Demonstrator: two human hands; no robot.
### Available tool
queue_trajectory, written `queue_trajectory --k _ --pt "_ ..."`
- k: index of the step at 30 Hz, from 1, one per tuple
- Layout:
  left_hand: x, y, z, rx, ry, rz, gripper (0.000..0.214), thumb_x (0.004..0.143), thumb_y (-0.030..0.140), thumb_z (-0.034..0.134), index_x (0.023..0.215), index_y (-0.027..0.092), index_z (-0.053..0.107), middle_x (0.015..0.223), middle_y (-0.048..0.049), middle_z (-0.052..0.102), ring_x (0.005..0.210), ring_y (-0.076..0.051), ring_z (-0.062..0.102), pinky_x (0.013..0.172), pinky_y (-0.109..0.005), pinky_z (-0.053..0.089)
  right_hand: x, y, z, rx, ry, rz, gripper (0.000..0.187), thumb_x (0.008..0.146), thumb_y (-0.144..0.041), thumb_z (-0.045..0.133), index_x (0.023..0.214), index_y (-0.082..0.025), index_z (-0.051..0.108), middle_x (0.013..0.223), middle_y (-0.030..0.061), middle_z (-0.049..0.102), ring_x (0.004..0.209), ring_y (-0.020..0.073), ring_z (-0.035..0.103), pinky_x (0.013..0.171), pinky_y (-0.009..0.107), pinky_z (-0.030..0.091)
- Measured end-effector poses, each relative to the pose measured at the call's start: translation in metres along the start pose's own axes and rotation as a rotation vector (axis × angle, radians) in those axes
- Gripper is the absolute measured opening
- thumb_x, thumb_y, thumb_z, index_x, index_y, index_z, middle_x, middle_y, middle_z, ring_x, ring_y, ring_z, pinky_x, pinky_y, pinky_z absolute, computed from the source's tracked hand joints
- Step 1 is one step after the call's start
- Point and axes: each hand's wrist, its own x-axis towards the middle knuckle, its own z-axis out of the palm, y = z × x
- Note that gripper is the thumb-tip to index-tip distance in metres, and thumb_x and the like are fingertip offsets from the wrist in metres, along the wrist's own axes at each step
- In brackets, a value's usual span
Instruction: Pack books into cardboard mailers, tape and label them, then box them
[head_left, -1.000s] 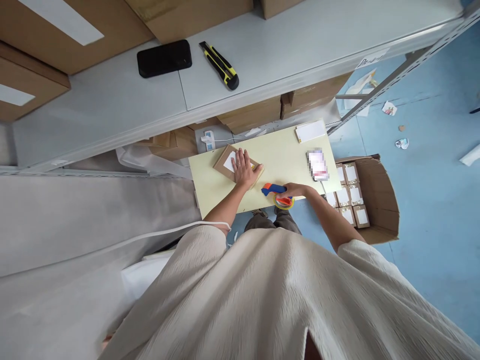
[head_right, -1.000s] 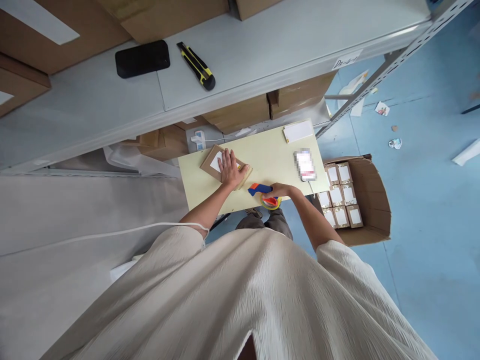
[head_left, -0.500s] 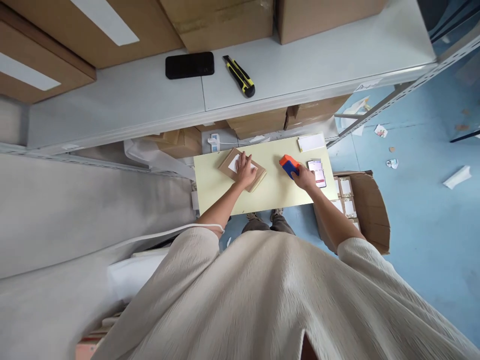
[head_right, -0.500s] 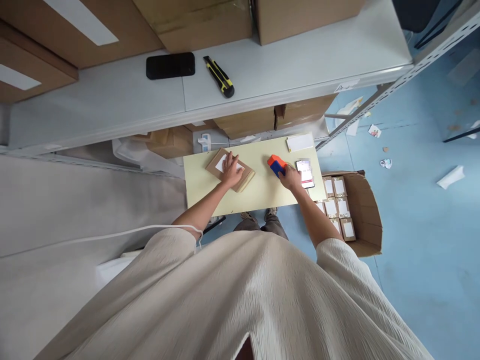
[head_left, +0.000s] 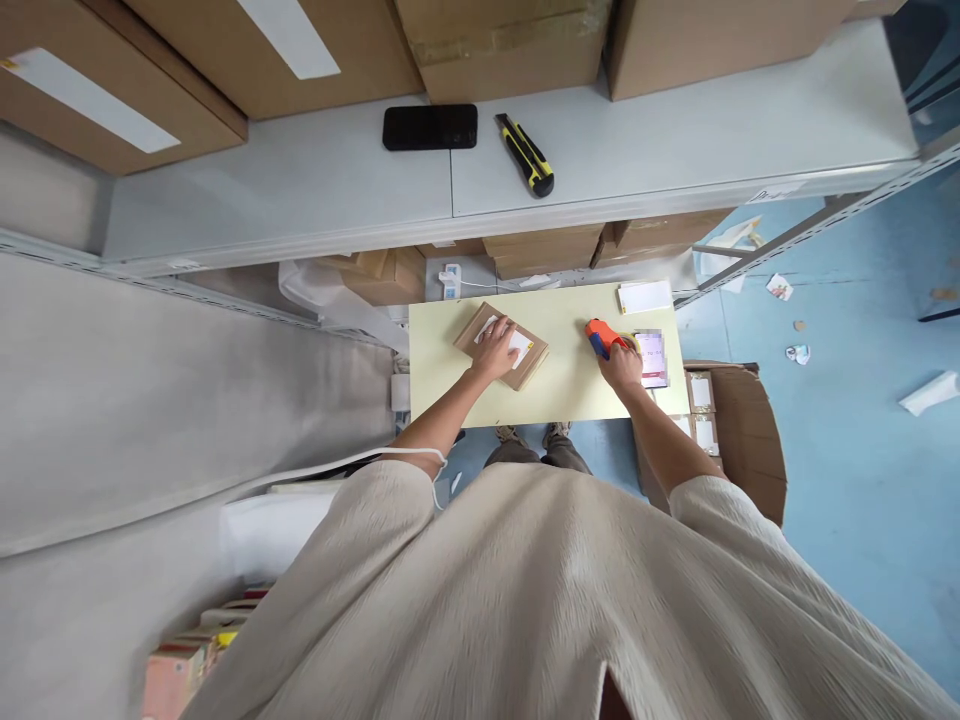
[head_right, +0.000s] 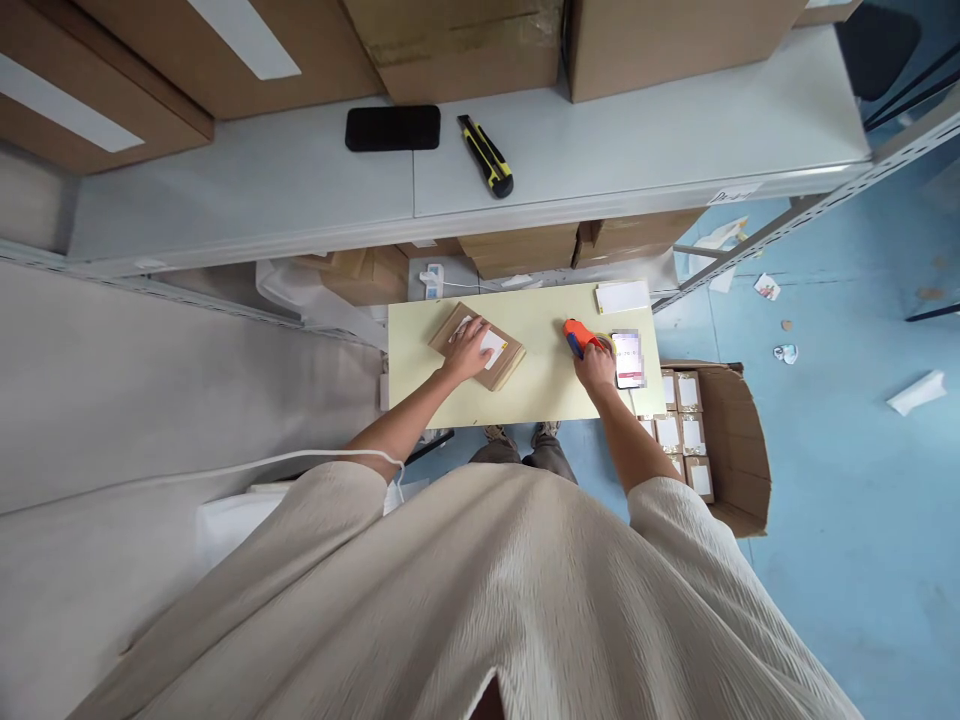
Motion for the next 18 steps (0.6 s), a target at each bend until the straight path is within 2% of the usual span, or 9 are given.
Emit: queue_trajectory --k 3,5,7,9,12,15,18 --pt "-0.004 -0.002 -0.004 -0.005 -0.027 0.012 0.069 0.104 0.027 0.064 0.171 0.023 0.053 0.187 -0.0136 0.039 0.172 -0.038 0.035 0.141 -0.055 0.033 -0.013 -0.006 -0.002 0.011 0.124 -0.059 0.038 0.104 -0.036 0.061 0.129 -0.011 0.074 0.133 0.0288 0.076 0.138 0.0443 0.062 0.117 0.056 0.047" --pt "-0.004 -0.006 -0.008 -0.037 -0.029 0.023 0.063 0.105 0.024 0.062 0.168 0.024 0.056 0.184 -0.0129 0.044 0.170 -0.036 0.039 0.140 -0.053 0.035 -0.023 -0.017 -0.002 0.065 0.162 -0.095 0.037 0.105 -0.037 0.058 0.128 -0.013 0.076 0.135 0.0270 0.076 0.138 0.0438 0.061 0.117 0.057 0.049" --pt "0.000 -0.015 -0.014 -0.075 0.019 0.019 0.058 0.106 0.021 0.059 0.164 0.024 0.061 0.181 -0.0127 0.048 0.169 -0.034 0.041 0.140 -0.052 0.035 -0.033 -0.034 -0.001 0.195 0.076 -0.087 0.033 0.106 -0.040 0.059 0.121 -0.017 0.078 0.126 0.0233 0.079 0.128 0.0411 0.068 0.111 0.054 0.054" --pt "0.006 -0.026 -0.021 -0.104 0.108 -0.032 0.055 0.106 0.021 0.058 0.162 0.023 0.063 0.181 -0.0136 0.047 0.170 -0.035 0.040 0.140 -0.053 0.036 -0.038 -0.056 0.002 0.404 -0.076 -0.028 0.031 0.104 -0.045 0.064 0.118 -0.021 0.078 0.118 0.0189 0.082 0.115 0.0371 0.075 0.101 0.048 0.060" --pt "0.018 -0.047 -0.031 -0.148 0.183 -0.160 0.061 0.104 0.022 0.062 0.164 0.021 0.059 0.184 -0.0169 0.043 0.171 -0.038 0.038 0.140 -0.058 0.036 -0.039 -0.090 0.009 0.732 -0.272 0.104 0.040 0.099 -0.050 0.073 0.128 -0.022 0.076 0.121 0.0138 0.082 0.102 0.0296 0.080 0.088 0.040 0.064" --pt "0.027 -0.065 -0.035 -0.205 0.166 -0.212 0.067 0.101 0.021 0.063 0.168 0.022 0.056 0.184 -0.0173 0.044 0.172 -0.037 0.038 0.140 -0.058 0.036 -0.037 -0.116 0.013 0.858 -0.289 0.177 0.063 0.091 -0.055 0.082 0.145 -0.025 0.070 0.123 0.0103 0.082 0.101 0.0251 0.079 0.085 0.035 0.064" --pt "0.030 -0.074 -0.033 -0.263 0.120 -0.202 0.075 0.099 0.021 0.065 0.173 0.023 0.051 0.182 -0.0158 0.048 0.169 -0.037 0.043 0.140 -0.057 0.038 -0.036 -0.132 0.013 0.853 -0.284 0.221 0.081 0.090 -0.058 0.082 0.161 -0.027 0.060 0.124 0.0092 0.081 0.106 0.0258 0.078 0.090 0.036 0.065"
